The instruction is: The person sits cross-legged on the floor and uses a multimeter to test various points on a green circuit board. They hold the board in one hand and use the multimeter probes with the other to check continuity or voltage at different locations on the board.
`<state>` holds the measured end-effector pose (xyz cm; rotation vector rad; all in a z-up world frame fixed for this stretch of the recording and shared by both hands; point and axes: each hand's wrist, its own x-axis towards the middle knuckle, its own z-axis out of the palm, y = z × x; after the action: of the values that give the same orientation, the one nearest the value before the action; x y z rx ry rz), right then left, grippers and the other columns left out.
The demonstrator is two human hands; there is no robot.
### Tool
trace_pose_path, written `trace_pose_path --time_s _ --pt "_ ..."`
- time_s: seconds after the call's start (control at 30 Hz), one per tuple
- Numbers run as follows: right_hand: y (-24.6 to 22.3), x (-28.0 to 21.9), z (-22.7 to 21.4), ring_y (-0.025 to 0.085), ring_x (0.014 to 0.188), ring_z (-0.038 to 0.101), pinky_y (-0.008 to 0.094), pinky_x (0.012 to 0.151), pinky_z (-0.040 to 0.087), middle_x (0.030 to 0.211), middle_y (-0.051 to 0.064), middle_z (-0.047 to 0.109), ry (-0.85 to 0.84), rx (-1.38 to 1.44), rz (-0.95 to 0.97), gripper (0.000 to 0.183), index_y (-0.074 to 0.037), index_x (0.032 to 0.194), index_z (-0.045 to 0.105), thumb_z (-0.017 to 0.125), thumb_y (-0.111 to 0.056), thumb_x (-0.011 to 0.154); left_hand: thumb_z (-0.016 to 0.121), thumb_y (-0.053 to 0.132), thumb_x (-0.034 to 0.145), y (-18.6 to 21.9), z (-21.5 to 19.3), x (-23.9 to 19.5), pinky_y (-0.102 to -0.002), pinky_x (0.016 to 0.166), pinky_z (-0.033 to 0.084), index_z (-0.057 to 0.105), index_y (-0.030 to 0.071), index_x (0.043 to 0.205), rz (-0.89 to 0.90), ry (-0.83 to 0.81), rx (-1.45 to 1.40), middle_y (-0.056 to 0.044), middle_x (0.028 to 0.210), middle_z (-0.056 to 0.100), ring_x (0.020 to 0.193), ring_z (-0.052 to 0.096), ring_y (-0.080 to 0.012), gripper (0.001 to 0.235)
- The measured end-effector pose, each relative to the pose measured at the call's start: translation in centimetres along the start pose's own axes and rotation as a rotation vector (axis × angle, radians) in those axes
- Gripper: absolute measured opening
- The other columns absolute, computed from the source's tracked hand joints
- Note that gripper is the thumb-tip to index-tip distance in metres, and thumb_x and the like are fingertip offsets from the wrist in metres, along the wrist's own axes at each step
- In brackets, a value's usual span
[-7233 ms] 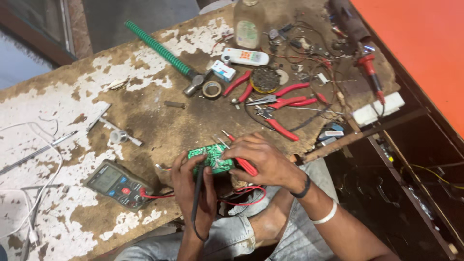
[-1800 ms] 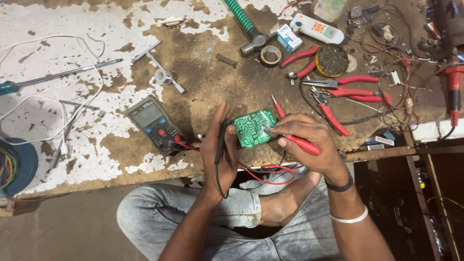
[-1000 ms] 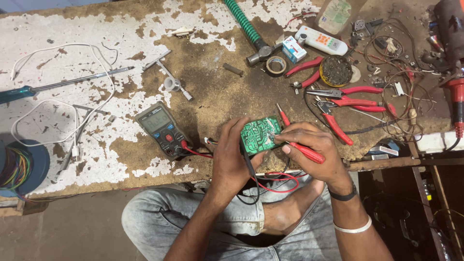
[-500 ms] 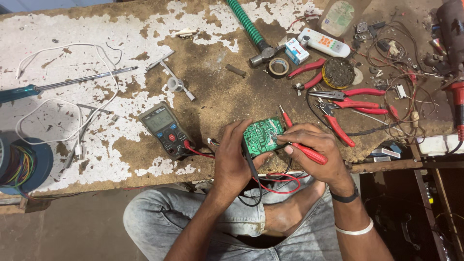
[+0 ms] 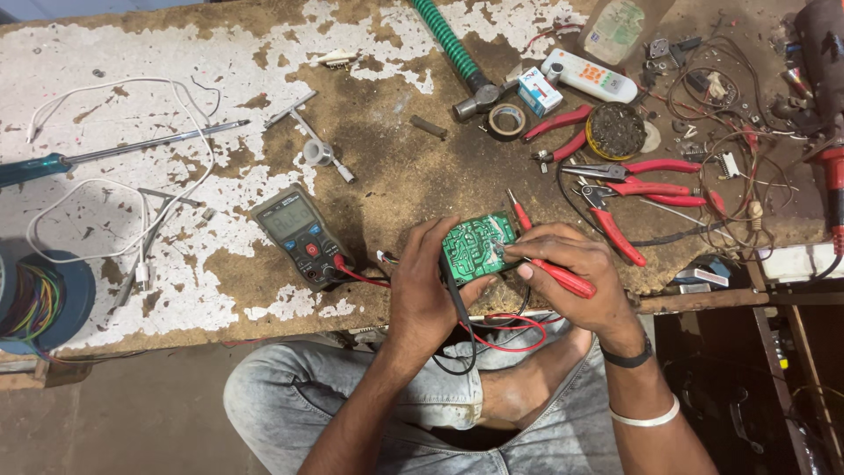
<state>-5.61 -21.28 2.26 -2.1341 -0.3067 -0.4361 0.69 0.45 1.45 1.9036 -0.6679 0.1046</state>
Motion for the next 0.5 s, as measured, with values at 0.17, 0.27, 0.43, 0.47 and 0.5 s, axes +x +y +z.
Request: trace_pose_path --time_s 0.17,0.27,0.43,0.47,0.5 --pt "-0.36 0.09 -0.08 0.025 0.103 0.072 0.036 0.090 0.057 0.101 0.008 0.077 -0.002 0.006 0.001 0.025 -0.002 0.113 0.076 0.073 -0.009 0.089 0.094 0.021 0.069 0.14 -0.05 0.02 -0.043 0.100 0.054 0.053 0.003 0.139 0.027 0.016 0.011 -0.018 0.130 0.060 0.121 0.064 -0.0370 0.083" --pt "-0.43 0.00 -0.19 0.024 0.103 0.072 0.035 0.089 0.056 0.104 0.010 0.075 0.004 0.001 0.023 0.027 -0.002 0.113 0.075 0.074 -0.009 0.087 0.094 0.022 0.070 0.05 -0.12 -0.08 -0.044 0.100 0.053 0.052 0.005 0.142 0.035 0.017 0.022 -0.017 0.132 0.060 0.122 0.063 -0.0375 0.086" --pt "-0.12 -0.18 -0.26 0.026 0.108 0.071 0.035 0.095 0.056 0.108 0.012 0.075 -0.012 0.016 0.022 0.026 -0.003 0.113 0.076 0.075 -0.009 0.087 0.094 0.021 0.068 -0.51 0.09 -0.17 -0.045 0.103 0.051 0.048 0.006 0.147 0.049 0.028 0.066 -0.019 0.137 0.056 0.127 0.059 -0.0398 0.092" --pt "-0.11 -0.33 -0.31 0.026 0.108 0.071 0.036 0.095 0.055 0.109 0.012 0.075 -0.016 0.031 0.034 0.026 -0.003 0.113 0.076 0.075 -0.009 0.088 0.094 0.021 0.069 -0.60 0.15 -0.25 -0.045 0.104 0.051 0.047 0.006 0.148 0.045 0.025 0.058 -0.018 0.138 0.056 0.128 0.058 -0.0395 0.092" --pt "-0.05 -0.33 -0.39 0.027 0.109 0.071 0.036 0.095 0.055 0.110 0.013 0.075 -0.018 0.045 0.041 0.026 -0.003 0.113 0.076 0.074 -0.009 0.088 0.093 0.021 0.070 -0.69 0.17 -0.19 -0.044 0.105 0.051 0.046 0.007 0.148 0.046 0.024 0.050 -0.018 0.139 0.055 0.129 0.058 -0.0392 0.092"
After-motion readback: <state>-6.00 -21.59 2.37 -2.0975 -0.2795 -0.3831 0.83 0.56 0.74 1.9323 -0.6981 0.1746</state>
